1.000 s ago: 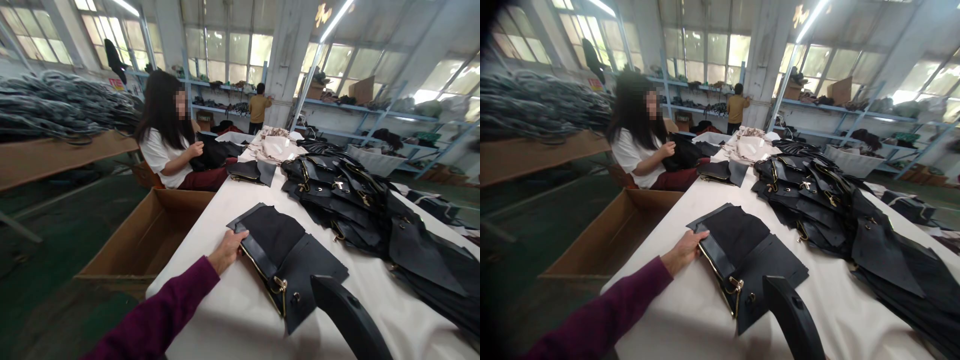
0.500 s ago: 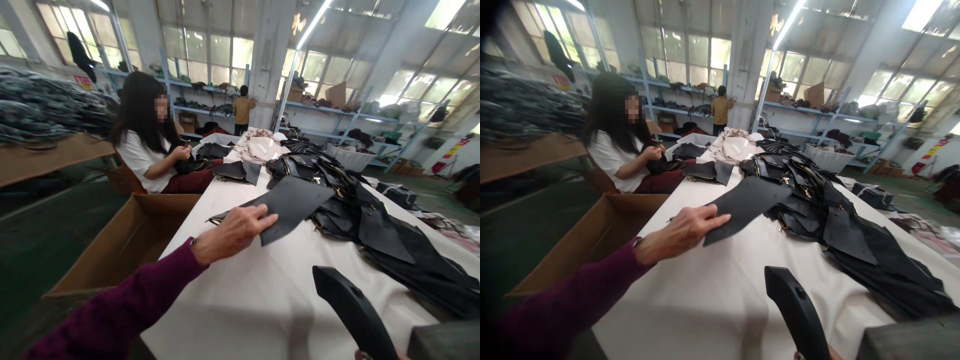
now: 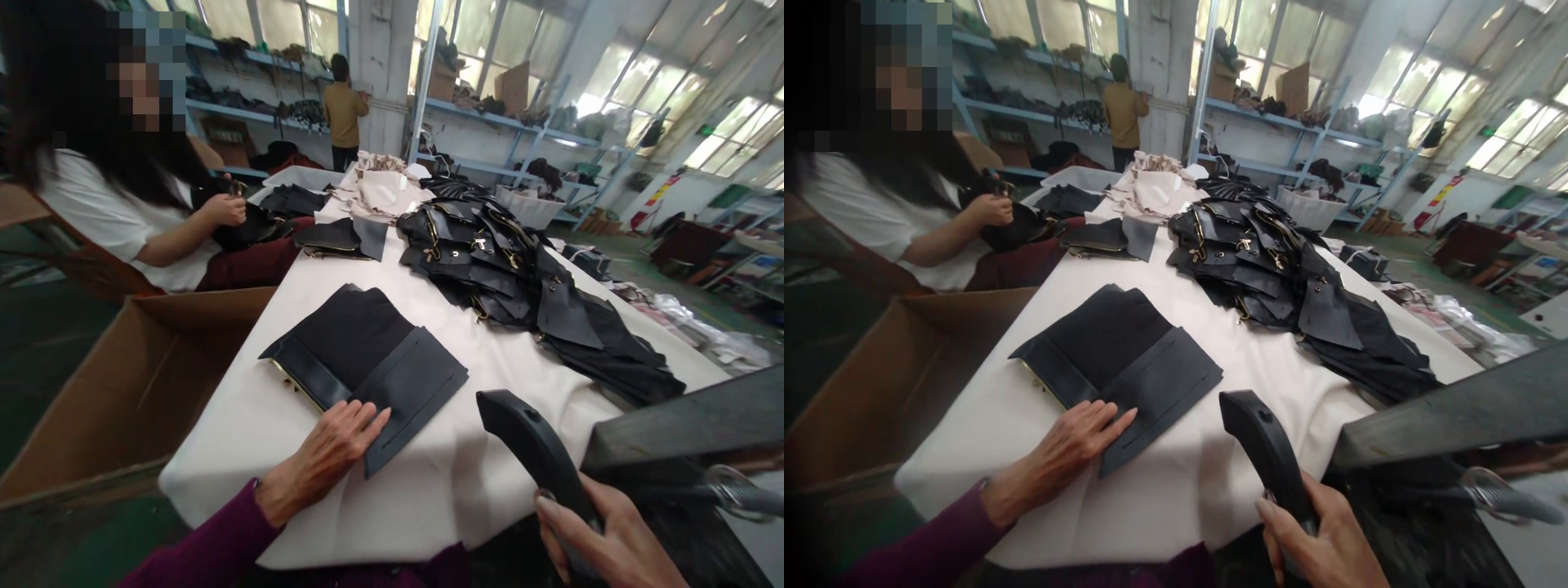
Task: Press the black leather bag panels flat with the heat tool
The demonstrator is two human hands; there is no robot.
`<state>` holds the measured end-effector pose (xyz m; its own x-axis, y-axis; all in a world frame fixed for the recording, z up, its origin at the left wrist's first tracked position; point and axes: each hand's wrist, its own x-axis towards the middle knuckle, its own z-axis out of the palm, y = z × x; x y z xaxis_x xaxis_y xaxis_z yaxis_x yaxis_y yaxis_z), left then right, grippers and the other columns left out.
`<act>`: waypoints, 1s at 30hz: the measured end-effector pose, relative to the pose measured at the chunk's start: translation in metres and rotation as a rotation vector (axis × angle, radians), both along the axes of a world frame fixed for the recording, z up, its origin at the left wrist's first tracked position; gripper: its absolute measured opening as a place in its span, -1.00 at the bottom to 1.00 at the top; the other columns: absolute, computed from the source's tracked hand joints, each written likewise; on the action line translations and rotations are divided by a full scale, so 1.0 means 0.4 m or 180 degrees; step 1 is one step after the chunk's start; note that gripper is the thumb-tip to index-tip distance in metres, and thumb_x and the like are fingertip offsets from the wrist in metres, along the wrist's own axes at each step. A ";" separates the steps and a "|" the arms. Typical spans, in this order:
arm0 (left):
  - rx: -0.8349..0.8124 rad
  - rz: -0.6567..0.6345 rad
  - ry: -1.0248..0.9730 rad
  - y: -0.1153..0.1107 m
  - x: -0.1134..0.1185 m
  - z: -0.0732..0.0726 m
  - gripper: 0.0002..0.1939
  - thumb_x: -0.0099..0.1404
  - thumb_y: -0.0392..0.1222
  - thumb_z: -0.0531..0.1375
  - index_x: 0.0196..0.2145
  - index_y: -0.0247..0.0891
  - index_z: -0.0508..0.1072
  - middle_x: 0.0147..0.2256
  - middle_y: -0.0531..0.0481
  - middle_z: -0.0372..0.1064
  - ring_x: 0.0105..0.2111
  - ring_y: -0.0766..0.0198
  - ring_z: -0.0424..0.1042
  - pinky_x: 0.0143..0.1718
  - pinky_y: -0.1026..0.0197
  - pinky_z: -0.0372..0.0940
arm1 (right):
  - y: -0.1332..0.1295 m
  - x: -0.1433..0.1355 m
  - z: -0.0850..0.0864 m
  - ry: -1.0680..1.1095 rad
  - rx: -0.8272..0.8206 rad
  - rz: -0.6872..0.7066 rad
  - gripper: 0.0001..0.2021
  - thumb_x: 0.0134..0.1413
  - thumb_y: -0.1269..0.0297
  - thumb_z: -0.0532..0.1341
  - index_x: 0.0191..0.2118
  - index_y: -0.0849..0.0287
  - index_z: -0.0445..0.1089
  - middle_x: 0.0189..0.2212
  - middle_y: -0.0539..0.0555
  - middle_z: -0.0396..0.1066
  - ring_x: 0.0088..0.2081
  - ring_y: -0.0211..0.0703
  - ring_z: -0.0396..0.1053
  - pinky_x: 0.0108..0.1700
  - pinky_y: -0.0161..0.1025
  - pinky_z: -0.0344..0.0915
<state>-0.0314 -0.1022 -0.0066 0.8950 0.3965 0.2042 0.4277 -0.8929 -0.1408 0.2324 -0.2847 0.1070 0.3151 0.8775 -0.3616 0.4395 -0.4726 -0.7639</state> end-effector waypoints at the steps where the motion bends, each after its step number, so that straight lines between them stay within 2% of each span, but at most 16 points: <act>1: -0.0006 -0.0009 -0.0029 -0.003 -0.006 -0.005 -0.51 0.25 -0.48 -0.06 0.13 -0.25 0.14 -0.21 -0.11 0.27 -0.28 0.21 0.28 -0.25 0.13 0.21 | 0.014 -0.005 0.000 0.0038 0.0033 0.0092 -0.65 0.04 0.03 0.10 -0.62 0.14 0.21 -0.73 -0.10 0.23 -0.65 -0.25 0.25 -0.56 -0.34 0.22; 6: -0.0059 -0.0019 -0.0134 -0.006 -0.022 -0.030 -0.47 0.25 -0.49 -0.07 0.16 -0.23 0.09 -0.21 -0.12 0.27 -0.28 0.22 0.28 -0.25 0.14 0.20 | 0.088 -0.025 -0.012 0.0136 0.0007 0.0228 -0.75 0.06 0.12 0.11 -0.51 0.17 0.22 -0.72 -0.12 0.24 -0.68 -0.30 0.22 -0.60 -0.38 0.15; 11: -0.0150 -0.0101 -0.0198 0.000 -0.026 -0.043 -0.45 0.26 -0.48 -0.06 0.19 -0.24 0.02 -0.20 -0.14 0.26 -0.27 0.21 0.26 -0.24 0.13 0.19 | 0.151 -0.025 -0.045 0.0276 -0.0030 0.0299 -0.72 0.03 0.07 0.15 -0.52 0.16 0.21 -0.75 -0.13 0.24 -0.72 -0.31 0.21 -0.67 -0.40 0.12; 17: -0.0486 -0.0147 -0.0126 -0.001 -0.030 -0.018 -0.40 0.23 -0.50 -0.04 0.20 -0.22 0.00 -0.16 -0.12 0.23 -0.23 0.18 0.22 -0.17 0.09 0.18 | 0.199 -0.010 -0.065 0.0329 -0.0044 0.0371 -0.70 0.03 0.05 0.16 -0.53 0.17 0.23 -0.75 -0.10 0.27 -0.71 -0.30 0.22 -0.65 -0.38 0.13; 21: -0.0700 -0.0190 -0.0103 -0.003 -0.031 0.005 -0.41 0.23 -0.50 -0.03 0.19 -0.22 0.01 -0.17 -0.11 0.23 -0.24 0.19 0.22 -0.19 0.09 0.18 | 0.211 0.014 -0.047 0.0085 -0.0037 0.0097 -0.69 0.06 0.04 0.11 -0.53 0.17 0.23 -0.71 -0.08 0.27 -0.65 -0.26 0.26 -0.59 -0.34 0.20; 26: -0.0698 -0.0184 -0.0195 0.000 -0.034 0.001 -0.41 0.22 -0.51 -0.03 0.18 -0.22 0.02 -0.17 -0.11 0.23 -0.23 0.19 0.22 -0.18 0.09 0.17 | 0.233 0.042 0.001 -0.0312 0.0097 -0.0165 -0.67 0.05 0.01 0.12 -0.52 0.18 0.25 -0.71 -0.06 0.29 -0.65 -0.23 0.27 -0.60 -0.32 0.18; 30: -0.0658 -0.0234 -0.0243 0.002 -0.035 -0.003 -0.44 0.24 -0.47 -0.02 0.19 -0.24 0.01 -0.18 -0.12 0.24 -0.24 0.19 0.22 -0.19 0.10 0.17 | 0.274 0.005 0.016 -0.0253 0.0127 0.0030 -0.67 0.04 0.01 0.15 -0.52 0.17 0.26 -0.70 -0.07 0.31 -0.65 -0.26 0.26 -0.62 -0.36 0.14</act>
<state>-0.0454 -0.1013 -0.0079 0.9081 0.3713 0.1935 0.3629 -0.9285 0.0786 0.2342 -0.1751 0.1133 0.3331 0.8937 -0.3006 0.5036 -0.4382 -0.7446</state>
